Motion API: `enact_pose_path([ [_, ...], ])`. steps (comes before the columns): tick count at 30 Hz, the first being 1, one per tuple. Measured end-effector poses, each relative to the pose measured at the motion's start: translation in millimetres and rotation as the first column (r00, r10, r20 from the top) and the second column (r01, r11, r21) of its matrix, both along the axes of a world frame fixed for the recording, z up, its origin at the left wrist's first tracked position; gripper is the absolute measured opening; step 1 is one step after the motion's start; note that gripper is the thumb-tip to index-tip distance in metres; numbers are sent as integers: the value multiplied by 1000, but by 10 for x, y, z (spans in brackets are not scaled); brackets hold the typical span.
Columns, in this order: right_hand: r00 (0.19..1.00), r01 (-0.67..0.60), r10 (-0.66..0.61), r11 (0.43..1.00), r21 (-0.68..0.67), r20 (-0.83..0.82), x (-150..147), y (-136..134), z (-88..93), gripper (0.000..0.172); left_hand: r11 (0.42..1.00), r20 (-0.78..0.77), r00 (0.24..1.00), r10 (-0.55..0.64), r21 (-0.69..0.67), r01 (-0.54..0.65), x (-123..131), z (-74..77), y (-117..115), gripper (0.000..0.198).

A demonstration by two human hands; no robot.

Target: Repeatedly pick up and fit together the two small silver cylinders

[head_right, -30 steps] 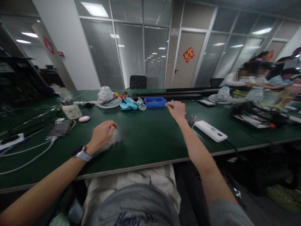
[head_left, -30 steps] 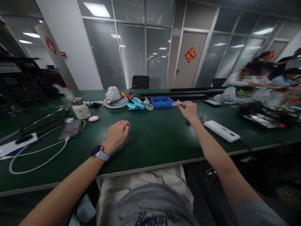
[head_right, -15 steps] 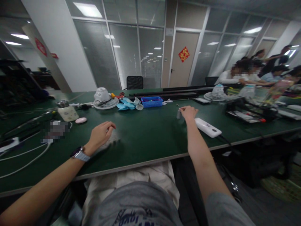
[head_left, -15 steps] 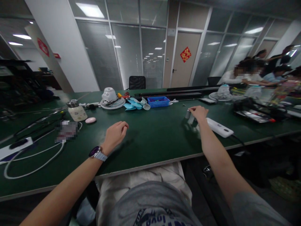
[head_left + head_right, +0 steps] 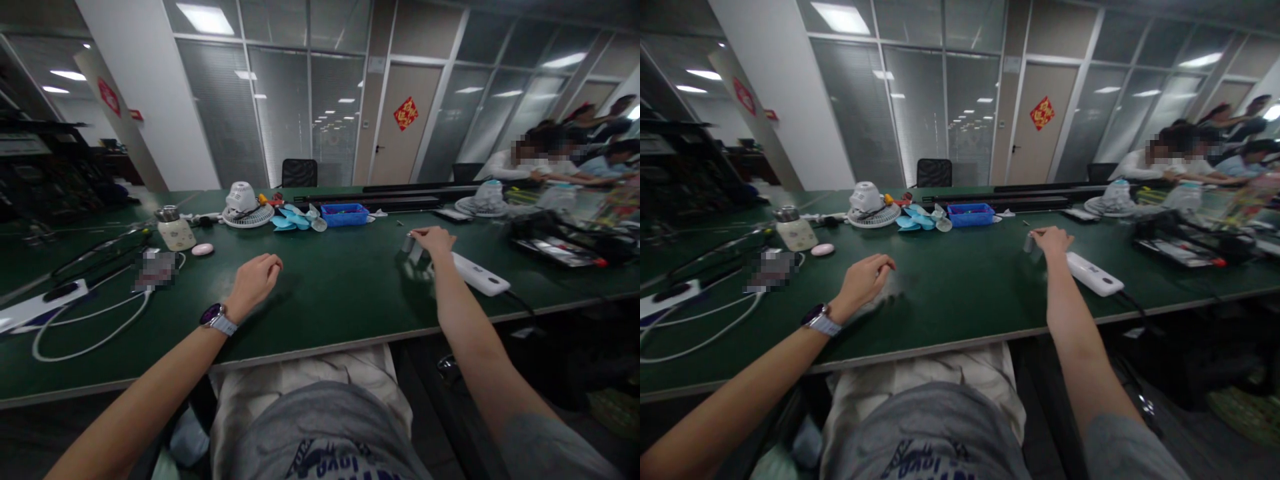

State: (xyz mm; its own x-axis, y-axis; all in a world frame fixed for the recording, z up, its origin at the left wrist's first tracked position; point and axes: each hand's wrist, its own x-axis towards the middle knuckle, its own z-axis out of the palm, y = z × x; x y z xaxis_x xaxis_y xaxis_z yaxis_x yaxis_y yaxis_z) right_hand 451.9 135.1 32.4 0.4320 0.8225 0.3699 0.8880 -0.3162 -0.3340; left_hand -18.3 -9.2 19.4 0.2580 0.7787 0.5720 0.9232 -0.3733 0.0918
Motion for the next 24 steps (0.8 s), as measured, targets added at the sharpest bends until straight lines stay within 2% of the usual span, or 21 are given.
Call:
enact_pose_path([
  [3,999,24,-25,999,-28,-38,198,-46,27,58,1000,5,1000,-3,2,3,-2,2,-4,29],
  [5,997,14,-21,995,-96,-73,299,-77,37,64,1000,6,1000,-5,-1,5,-3,1,-3,29],
  [8,993,-3,-21,980,-201,-114,341,-103,47,55,1000,7,1000,-8,-10,8,0,0,1,29],
  [12,989,9,-43,971,-238,-139,295,-151,91,49,1000,5,1000,0,-17,0,7,4,-2,29],
  [15,988,-106,68,955,-277,-142,215,-226,168,49,1000,9,1000,0,-12,0,12,4,-7,29],
  [17,963,-266,238,913,-310,-127,63,-289,220,48,1000,13,1000,-2,-18,2,16,-6,-4,30],
  [19,903,-428,419,850,-308,-97,-222,-354,240,47,999,30,999,-13,-35,14,26,-24,8,30],
  [22,794,-602,606,773,-199,-50,-881,-456,165,47,994,128,990,-66,-74,75,67,-51,23,30],
  [24,702,-712,709,698,-80,-63,-1385,-532,59,47,988,214,971,-104,-89,126,121,-54,15,28],
])
